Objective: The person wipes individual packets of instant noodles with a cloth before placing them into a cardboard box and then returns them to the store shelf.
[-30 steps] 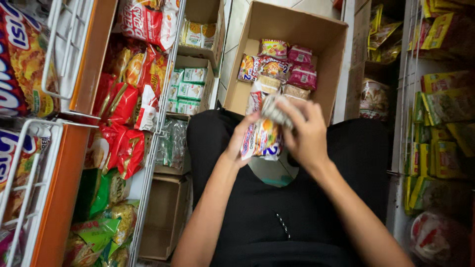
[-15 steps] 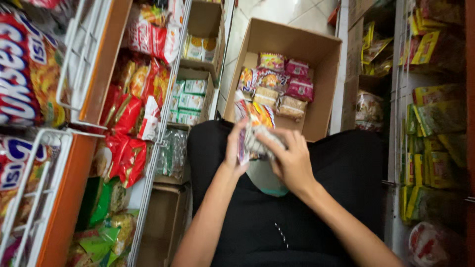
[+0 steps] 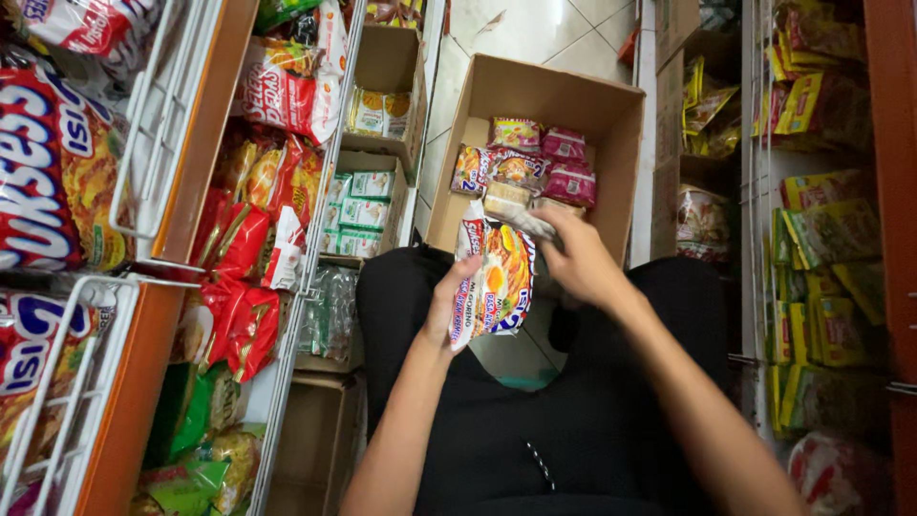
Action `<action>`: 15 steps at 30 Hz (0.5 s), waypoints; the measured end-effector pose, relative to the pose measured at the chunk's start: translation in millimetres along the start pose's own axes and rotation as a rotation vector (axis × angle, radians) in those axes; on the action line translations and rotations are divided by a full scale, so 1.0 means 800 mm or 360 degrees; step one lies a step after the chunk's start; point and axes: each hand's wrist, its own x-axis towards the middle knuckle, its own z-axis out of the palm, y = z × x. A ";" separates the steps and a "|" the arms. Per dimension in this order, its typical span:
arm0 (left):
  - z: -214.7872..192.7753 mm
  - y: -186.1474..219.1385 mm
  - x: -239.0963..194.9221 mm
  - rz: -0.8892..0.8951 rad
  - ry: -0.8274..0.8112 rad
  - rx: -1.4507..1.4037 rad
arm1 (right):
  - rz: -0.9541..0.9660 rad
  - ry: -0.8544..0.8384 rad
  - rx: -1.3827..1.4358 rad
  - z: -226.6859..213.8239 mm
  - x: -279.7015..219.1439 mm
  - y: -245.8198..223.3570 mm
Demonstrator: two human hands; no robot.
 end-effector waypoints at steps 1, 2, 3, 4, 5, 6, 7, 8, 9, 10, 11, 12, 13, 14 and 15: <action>-0.001 -0.001 0.003 0.0052 -0.0003 -0.0025 | 0.0213 -0.0018 0.0087 0.008 -0.009 0.006; -0.003 -0.004 0.006 0.0106 -0.0001 -0.0052 | 0.0428 -0.0043 0.0176 0.017 -0.022 0.009; -0.006 -0.006 0.008 0.0159 0.0002 -0.0080 | 0.0643 -0.0070 0.0266 0.025 -0.035 0.010; -0.008 -0.005 0.013 0.0230 0.0005 -0.0080 | 0.0689 -0.0085 0.0374 0.035 -0.050 0.008; -0.011 -0.003 0.018 0.0301 0.0007 -0.0080 | 0.0734 -0.0100 0.0483 0.048 -0.064 0.003; -0.013 -0.003 0.019 0.0372 0.0018 -0.0084 | 0.0781 -0.0121 0.0594 0.058 -0.074 -0.001; -0.015 -0.002 0.020 0.0390 0.0065 -0.0038 | 0.0842 -0.0149 0.0689 0.062 -0.081 -0.003; -0.017 -0.001 0.021 0.0405 0.0110 0.0012 | 0.0904 -0.0172 0.0786 0.065 -0.084 -0.004; -0.018 -0.001 0.021 0.0420 0.0155 0.0062 | 0.0965 -0.0195 0.0883 0.066 -0.084 -0.005; -0.018 0.000 0.020 0.0331 0.0100 0.0031 | 0.0997 -0.0149 0.0888 0.062 -0.078 -0.002; -0.017 0.000 0.019 0.0242 0.0045 0.0001 | 0.1029 -0.0102 0.0894 0.052 -0.068 0.004; -0.016 -0.002 0.017 0.0152 -0.0005 -0.0033 | 0.1066 -0.0060 0.0900 0.044 -0.059 0.010; -0.014 -0.005 0.014 0.0068 0.0015 0.0020 | 0.1090 -0.0003 0.1072 0.037 -0.049 0.016; -0.012 -0.011 0.012 -0.0015 0.0033 0.0071 | 0.1111 0.0055 0.1242 0.028 -0.039 0.022; -0.010 -0.013 0.010 -0.0099 0.0051 0.0121 | 0.1130 0.0114 0.1411 0.025 -0.034 0.025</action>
